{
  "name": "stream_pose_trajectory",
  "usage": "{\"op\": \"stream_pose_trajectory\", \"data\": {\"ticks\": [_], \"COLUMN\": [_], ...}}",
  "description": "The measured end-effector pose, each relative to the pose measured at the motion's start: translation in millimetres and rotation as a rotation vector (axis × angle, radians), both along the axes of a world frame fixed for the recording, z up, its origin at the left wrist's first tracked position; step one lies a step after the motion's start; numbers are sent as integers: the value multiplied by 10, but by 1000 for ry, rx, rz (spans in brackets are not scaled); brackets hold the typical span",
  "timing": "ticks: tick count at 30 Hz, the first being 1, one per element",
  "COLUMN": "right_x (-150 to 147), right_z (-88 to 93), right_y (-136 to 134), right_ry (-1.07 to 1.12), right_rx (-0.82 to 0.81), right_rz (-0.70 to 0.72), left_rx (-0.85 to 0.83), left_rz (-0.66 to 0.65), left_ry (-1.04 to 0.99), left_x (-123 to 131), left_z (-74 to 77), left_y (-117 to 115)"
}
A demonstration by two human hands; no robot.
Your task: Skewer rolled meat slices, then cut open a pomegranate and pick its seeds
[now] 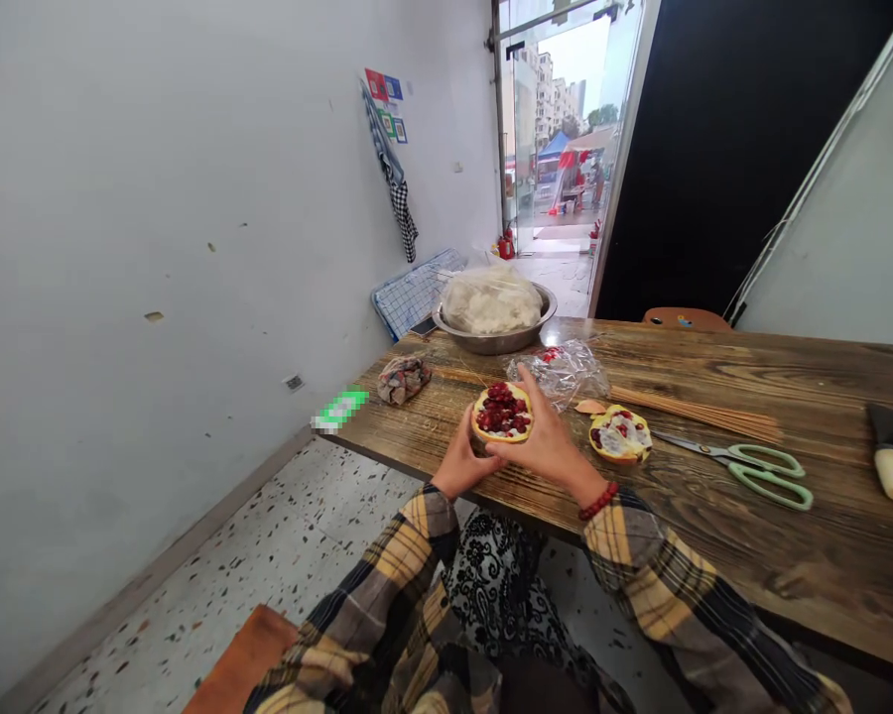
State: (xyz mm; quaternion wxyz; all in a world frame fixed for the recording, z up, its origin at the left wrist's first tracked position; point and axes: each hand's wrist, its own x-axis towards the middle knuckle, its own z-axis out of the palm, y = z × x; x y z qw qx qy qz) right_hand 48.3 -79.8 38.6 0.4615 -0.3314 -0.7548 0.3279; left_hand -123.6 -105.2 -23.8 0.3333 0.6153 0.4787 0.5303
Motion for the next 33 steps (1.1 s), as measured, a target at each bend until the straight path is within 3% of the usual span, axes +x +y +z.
{"op": "stream_pose_trajectory", "data": {"ticks": [6,9,15,18,26,33], "right_x": [-158,-110,-45,-17,261,456], "right_z": [-150,-144,-120,-134,-255,-442], "right_y": [111,146,174,185,134,111], "right_ry": [-95,-149,-173,-158,5,13], "right_rx": [44,52,69,65,-153,-196], "right_rz": [36,74,137,148,183,142], "left_rx": [75,67,95,116,69,8], "left_rz": [16,-7,109,85,46,90], "left_ry": [-25,-53,-34,-44,-23,-106], "left_x": [93,88,63,69,57,80], "left_z": [-39,-65,-81,-49,88,117], "left_y": [156,159,144,139,147,59]}}
